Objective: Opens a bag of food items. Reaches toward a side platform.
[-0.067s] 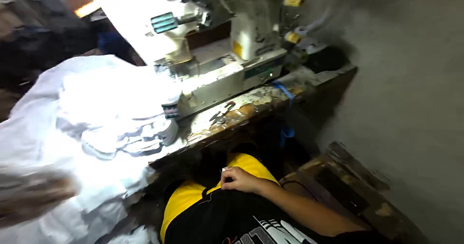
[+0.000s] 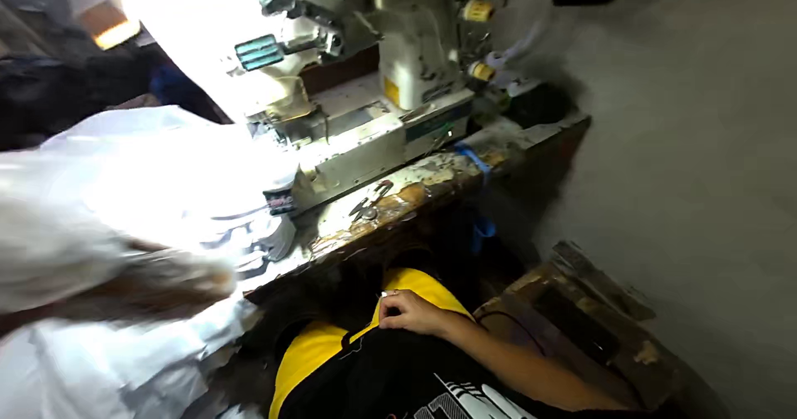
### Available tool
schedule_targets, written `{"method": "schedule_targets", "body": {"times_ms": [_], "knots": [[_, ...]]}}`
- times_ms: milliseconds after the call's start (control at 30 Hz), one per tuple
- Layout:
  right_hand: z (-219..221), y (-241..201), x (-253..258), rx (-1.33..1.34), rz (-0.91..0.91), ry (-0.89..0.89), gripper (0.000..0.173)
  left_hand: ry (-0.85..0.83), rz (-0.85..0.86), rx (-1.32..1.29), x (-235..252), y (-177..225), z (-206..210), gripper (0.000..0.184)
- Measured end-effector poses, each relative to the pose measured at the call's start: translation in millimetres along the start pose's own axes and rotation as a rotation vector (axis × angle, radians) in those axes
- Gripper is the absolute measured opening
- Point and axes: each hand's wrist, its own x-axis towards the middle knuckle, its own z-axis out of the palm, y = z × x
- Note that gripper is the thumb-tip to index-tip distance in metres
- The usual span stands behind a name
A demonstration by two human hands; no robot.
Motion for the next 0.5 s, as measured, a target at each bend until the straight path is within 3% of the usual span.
{"method": "schedule_targets", "body": {"times_ms": [67, 167, 267, 367, 500], "knots": [[-4, 7, -12, 0.019, 0.015, 0.064, 0.021, 0.103, 0.278, -0.424, 16, 65, 48, 0.043], [0, 16, -30, 0.053, 0.022, 0.278, 0.022, 0.011, 0.212, -0.862, 50, 149, 133, 0.037], [-10, -4, -45, 0.097, 0.080, 0.648, 0.029, -0.016, 0.183, -1.112, 89, 165, 212, 0.038], [-42, -17, -50, -0.125, -0.152, 1.080, 0.042, 0.101, 0.158, -1.364, 109, 167, 265, 0.037], [-104, -33, -26, -0.456, -0.390, 1.236, 0.049, 0.161, 0.087, -1.451, 106, 143, 280, 0.042]]}}
